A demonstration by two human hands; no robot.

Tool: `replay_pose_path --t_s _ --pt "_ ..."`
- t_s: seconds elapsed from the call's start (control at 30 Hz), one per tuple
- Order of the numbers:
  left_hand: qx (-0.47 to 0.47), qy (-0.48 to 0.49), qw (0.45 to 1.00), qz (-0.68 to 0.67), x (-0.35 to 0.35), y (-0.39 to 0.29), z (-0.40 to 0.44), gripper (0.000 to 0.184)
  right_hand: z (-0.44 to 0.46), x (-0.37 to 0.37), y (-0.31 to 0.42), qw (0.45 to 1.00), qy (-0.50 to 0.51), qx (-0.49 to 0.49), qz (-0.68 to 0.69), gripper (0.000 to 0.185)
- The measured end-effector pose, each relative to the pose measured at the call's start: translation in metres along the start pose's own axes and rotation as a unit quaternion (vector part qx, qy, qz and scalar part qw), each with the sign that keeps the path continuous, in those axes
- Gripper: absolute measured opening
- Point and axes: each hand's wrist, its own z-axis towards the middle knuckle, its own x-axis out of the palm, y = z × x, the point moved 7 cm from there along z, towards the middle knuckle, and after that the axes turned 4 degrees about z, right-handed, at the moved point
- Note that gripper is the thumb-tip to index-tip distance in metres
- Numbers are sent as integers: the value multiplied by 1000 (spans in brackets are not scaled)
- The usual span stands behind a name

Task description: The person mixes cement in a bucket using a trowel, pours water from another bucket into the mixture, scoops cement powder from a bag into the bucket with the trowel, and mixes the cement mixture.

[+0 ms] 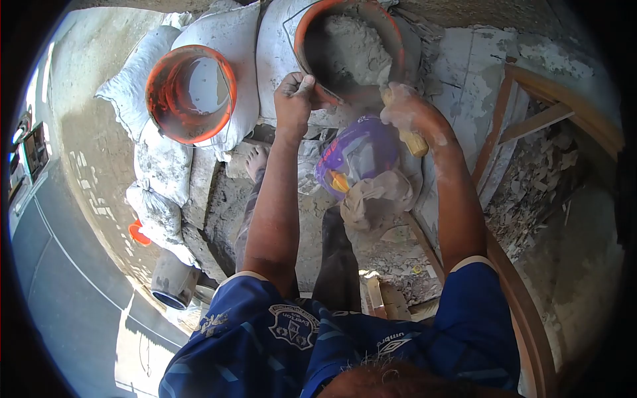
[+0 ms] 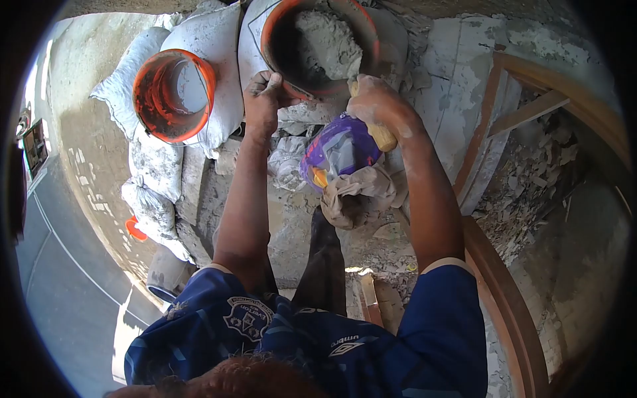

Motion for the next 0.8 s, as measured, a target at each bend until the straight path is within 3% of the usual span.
replay_pose_path --t_s 0.07,0.13,0.17,0.23,0.27,0.37,0.43,0.5,0.67,0.7,0.77,0.8 --pt "-4 2 1000 -13 -1 3 -1 17 39 42 7 996 8 -37 -78 36" --pt "1 0 1000 -11 -7 3 -3 18 38 37 15 985 0 -72 -157 33" --pt "-1 -9 1000 -9 -13 4 -1 18 30 32 35 962 48 -204 -176 28" --pt "-6 -5 1000 5 -15 2 -4 18 9 16 59 930 103 -242 -259 24" --pt "-8 -5 1000 17 -20 1 -2 19 6 -2 65 927 104 -153 -326 23" --pt "-7 -16 1000 -4 -24 3 -4 18 5 -32 50 900 117 -136 -398 22" --pt "-8 -20 1000 -13 -21 9 -3 17 32 -19 29 935 31 -193 -295 22" --pt "0 -2 1000 -25 -14 5 1 16 41 50 47 945 103 -99 -293 20" --pt "0 -19 1000 -21 -26 0 5 15 6 -13 32 918 198 -158 -306 34" --pt "-5 -27 999 -28 -30 4 6 15 14 -41 23 952 115 -91 -268 28" --pt "4 4 1000 0 -22 5 10 18 28 -57 12 972 30 -17 -234 26" --pt "6 3 1000 -11 -17 2 12 18 41 -28 8 952 103 -49 -283 33"
